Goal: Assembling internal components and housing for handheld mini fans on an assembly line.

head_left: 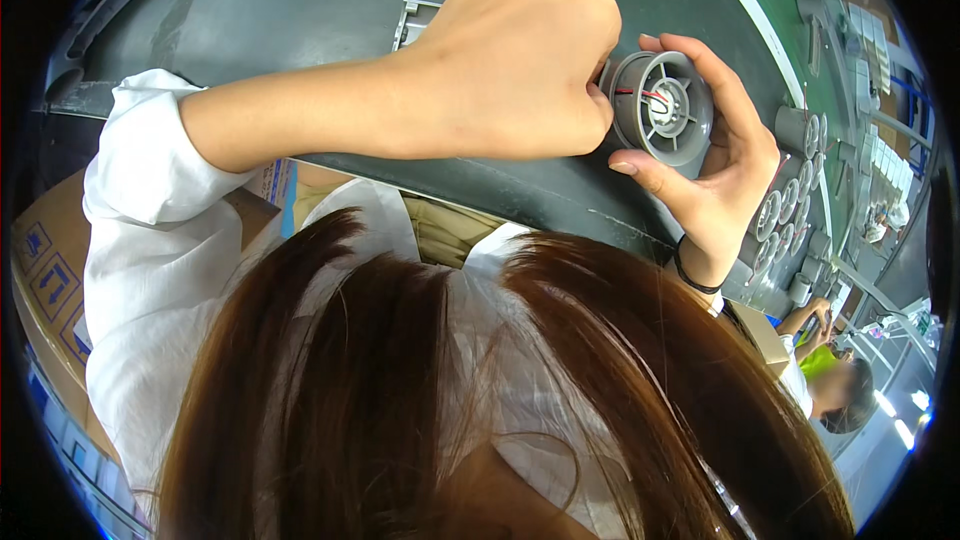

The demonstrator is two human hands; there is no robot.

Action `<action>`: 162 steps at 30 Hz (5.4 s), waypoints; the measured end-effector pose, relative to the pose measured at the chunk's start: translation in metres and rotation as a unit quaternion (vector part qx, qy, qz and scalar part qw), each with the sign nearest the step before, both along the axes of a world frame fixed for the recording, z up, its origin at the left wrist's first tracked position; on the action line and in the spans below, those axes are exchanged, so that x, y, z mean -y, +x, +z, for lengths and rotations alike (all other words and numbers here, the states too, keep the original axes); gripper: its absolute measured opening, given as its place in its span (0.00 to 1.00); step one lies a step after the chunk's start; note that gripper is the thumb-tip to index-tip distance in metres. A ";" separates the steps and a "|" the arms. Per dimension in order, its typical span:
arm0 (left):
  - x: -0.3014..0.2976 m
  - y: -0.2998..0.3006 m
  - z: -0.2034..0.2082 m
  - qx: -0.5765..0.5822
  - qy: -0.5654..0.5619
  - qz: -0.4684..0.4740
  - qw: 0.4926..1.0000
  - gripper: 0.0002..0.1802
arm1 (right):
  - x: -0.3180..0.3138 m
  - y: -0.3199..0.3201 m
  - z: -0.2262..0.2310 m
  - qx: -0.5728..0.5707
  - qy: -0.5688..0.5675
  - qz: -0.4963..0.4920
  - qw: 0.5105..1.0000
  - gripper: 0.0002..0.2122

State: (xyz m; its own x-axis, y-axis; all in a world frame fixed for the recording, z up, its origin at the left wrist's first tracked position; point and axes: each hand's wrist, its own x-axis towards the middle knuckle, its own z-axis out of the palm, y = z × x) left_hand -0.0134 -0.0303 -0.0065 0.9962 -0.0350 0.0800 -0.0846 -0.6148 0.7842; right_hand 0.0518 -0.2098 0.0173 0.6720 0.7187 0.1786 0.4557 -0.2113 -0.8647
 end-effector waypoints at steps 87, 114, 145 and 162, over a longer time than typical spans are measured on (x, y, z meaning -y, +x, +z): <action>-0.015 -0.020 -0.010 0.169 0.097 -0.031 0.980 0.03 | -0.003 -0.013 0.009 0.013 -0.082 0.005 0.997 0.34; -0.010 -0.016 -0.016 0.197 0.108 -0.028 0.974 0.04 | -0.013 -0.016 -0.012 -0.108 0.068 -0.022 0.992 0.10; -0.015 -0.019 -0.007 0.158 0.118 -0.053 0.979 0.05 | -0.007 -0.015 -0.012 -0.106 0.026 0.005 0.994 0.14; -0.031 0.002 0.022 0.004 -0.002 -0.078 0.997 0.11 | -0.015 -0.010 -0.016 -0.104 0.038 0.001 0.994 0.29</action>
